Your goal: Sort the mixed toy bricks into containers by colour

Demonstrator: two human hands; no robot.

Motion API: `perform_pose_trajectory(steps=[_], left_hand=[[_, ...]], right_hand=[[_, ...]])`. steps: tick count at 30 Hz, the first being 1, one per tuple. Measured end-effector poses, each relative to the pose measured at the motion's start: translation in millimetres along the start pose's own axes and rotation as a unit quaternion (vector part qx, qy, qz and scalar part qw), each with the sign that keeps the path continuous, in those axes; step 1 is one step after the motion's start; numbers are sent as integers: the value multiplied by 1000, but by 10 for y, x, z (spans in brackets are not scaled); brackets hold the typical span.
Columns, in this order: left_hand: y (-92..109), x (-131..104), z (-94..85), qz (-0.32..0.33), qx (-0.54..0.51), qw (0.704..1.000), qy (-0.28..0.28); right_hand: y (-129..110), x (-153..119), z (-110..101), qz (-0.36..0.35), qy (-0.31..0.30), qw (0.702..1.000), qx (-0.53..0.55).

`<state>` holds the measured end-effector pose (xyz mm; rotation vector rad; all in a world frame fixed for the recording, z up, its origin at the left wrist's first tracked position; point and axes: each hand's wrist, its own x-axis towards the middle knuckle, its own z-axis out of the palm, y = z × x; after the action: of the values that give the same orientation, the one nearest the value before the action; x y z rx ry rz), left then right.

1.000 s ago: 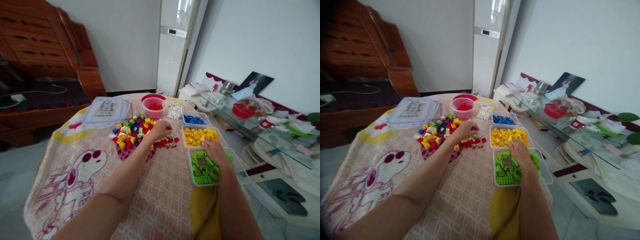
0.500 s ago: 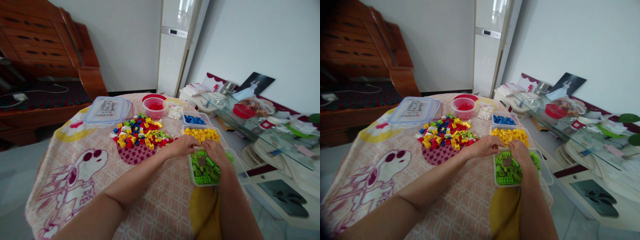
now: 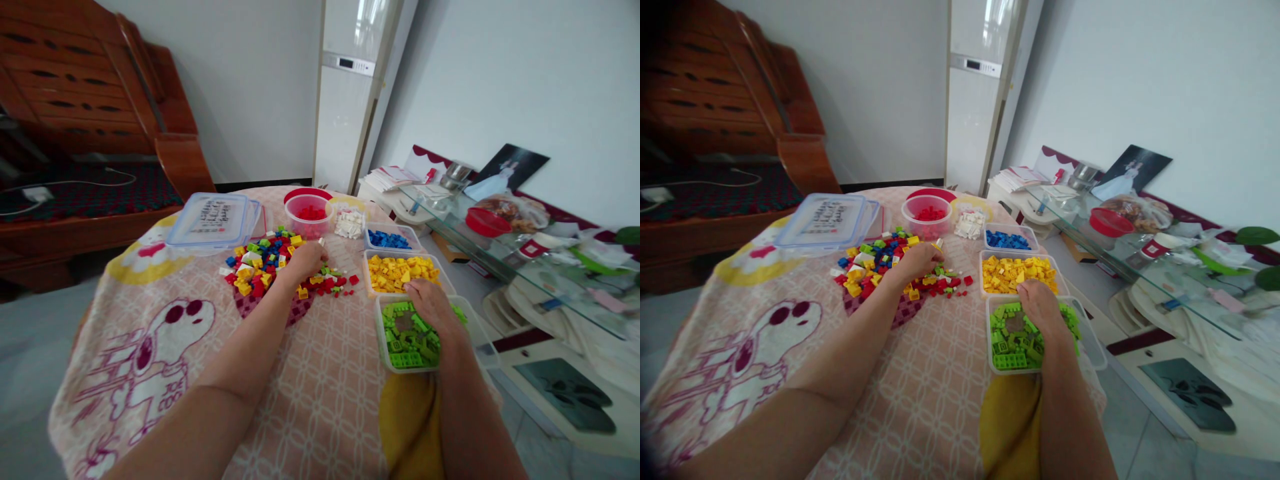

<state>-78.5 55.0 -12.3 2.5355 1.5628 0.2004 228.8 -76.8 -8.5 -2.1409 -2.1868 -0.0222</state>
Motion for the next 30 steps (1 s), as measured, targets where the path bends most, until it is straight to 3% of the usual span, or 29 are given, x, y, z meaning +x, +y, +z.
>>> perform_pose_trajectory(steps=[10,20,24,30], left_hand=[[-42,50,94,34,-71,997,28],[116,20,3,94,-176,979,34],[224,-2,-47,96,-200,974,34],[559,-69,-84,170,-241,955,31]], right_hand=[[8,2,7,-11,20,1000,7],[-25,-15,-41,-2,-4,1000,1],[-23,-14,-35,5,-6,1000,-1],[-1,-7,-22,-9,14,1000,19]])
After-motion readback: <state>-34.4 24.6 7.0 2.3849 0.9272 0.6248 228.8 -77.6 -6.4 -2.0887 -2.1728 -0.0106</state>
